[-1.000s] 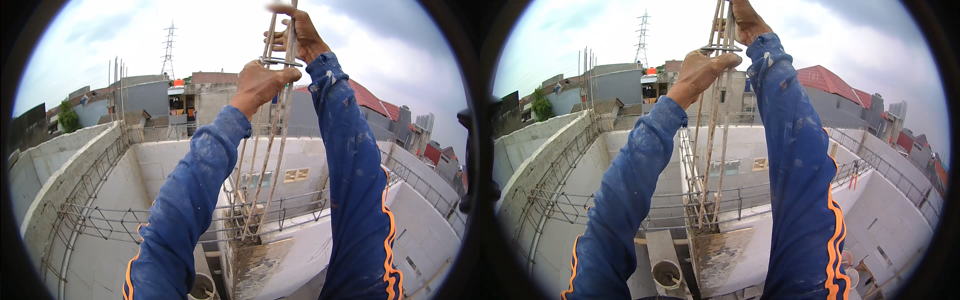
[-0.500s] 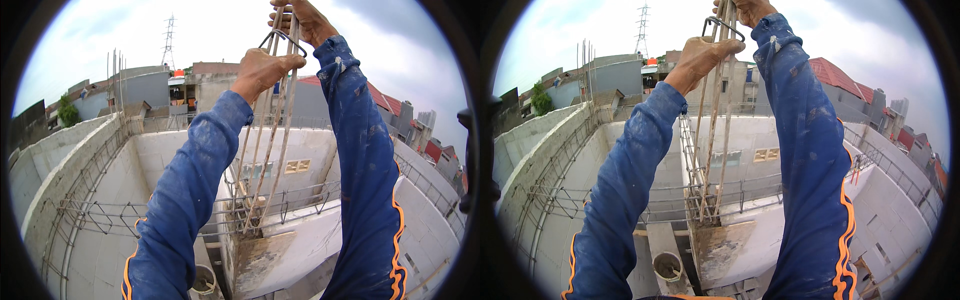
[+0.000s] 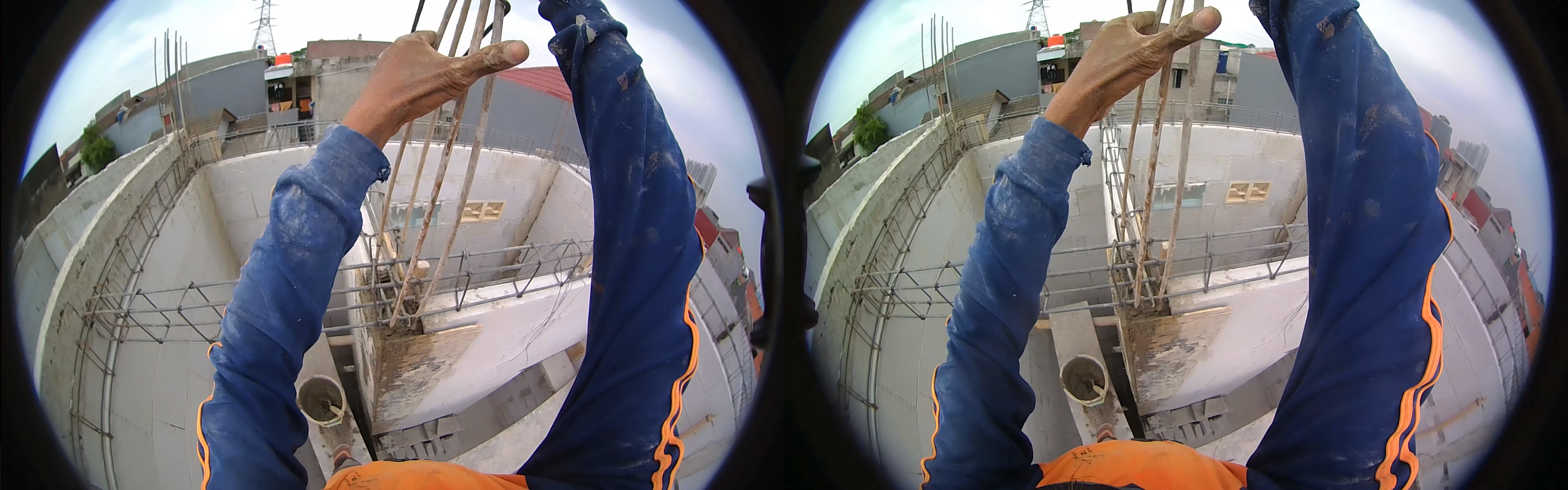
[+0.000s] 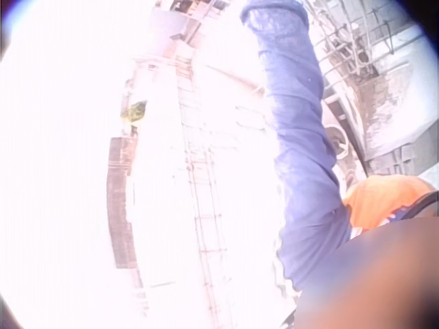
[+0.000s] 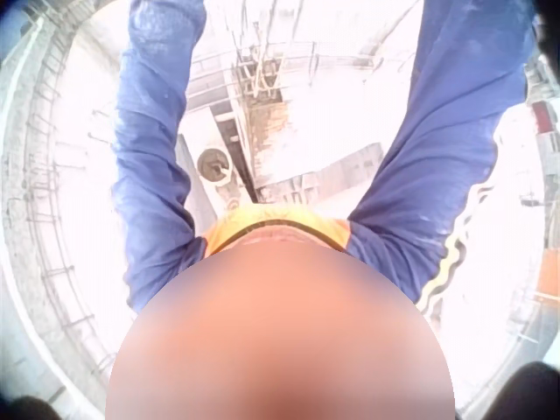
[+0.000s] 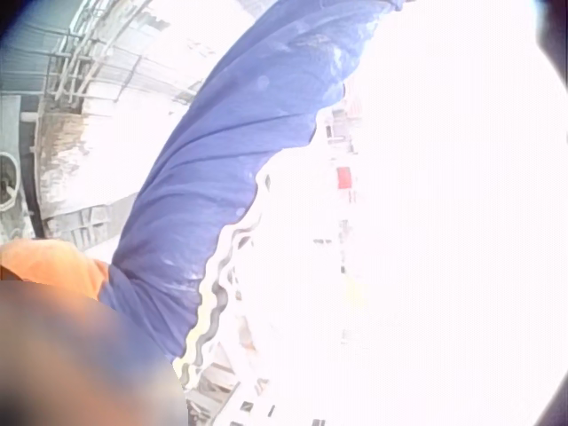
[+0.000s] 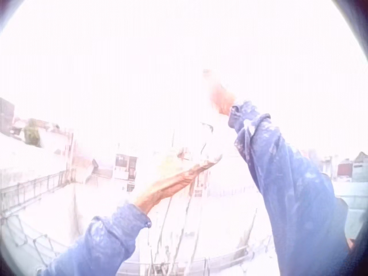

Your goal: The person secures a rebar cage by hand, then uses a hammer and a metal bar to drive and adjust the rebar bars into position. The person repeatedly strikes and repositions the bars to align them within the cage structure.

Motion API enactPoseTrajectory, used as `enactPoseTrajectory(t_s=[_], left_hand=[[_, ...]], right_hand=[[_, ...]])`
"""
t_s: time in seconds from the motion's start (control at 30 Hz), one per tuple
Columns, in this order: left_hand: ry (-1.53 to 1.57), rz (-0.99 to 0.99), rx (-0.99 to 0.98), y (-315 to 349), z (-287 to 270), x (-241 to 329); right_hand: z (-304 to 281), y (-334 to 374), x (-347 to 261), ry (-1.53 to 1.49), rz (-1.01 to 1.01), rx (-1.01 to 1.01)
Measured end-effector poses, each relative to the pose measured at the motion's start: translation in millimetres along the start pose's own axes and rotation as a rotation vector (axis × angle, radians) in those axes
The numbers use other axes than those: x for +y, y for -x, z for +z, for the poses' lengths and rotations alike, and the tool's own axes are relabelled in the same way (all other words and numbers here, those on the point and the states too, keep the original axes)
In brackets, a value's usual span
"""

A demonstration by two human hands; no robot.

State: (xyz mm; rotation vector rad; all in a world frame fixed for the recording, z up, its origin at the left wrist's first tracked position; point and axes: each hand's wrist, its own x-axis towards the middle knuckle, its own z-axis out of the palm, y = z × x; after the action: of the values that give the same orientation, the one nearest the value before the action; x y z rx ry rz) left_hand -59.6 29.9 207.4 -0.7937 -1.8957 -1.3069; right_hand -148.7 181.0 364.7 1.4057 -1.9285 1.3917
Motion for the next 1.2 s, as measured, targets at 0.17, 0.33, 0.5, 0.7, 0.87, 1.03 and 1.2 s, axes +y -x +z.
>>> enactPoseTrajectory(t_s=[0.17, 0.33, 0.5, 0.7, 0.87, 1.03, 1.2], left_hand=[[0.089, -0.042, 0.349, 54, -20, -25], [-0.249, 0.14, 0.019, 31, -10, -38], [-0.395, 0.001, -0.111, 56, 14, -41], [-0.382, 0.083, 0.052, 88, 29, -47], [-0.317, -0.05, -0.016, 78, 33, -56], [-0.394, -0.089, -0.051, 101, 35, -55], [-0.482, -0.116, -0.07, 108, 28, -31]], right_hand=[[9, 9, 13, 0.023, -0.007, 0.0], [22, 20, 27, 0.045, -0.008, -0.009], [29, 30, 37, 0.061, -0.005, -0.008], [37, 41, 43, 0.067, -0.006, -0.013], [41, 47, 46, 0.067, -0.009, -0.014], [46, 52, 47, 0.064, -0.01, -0.017], [51, 59, 49, 0.076, -0.007, -0.022]])
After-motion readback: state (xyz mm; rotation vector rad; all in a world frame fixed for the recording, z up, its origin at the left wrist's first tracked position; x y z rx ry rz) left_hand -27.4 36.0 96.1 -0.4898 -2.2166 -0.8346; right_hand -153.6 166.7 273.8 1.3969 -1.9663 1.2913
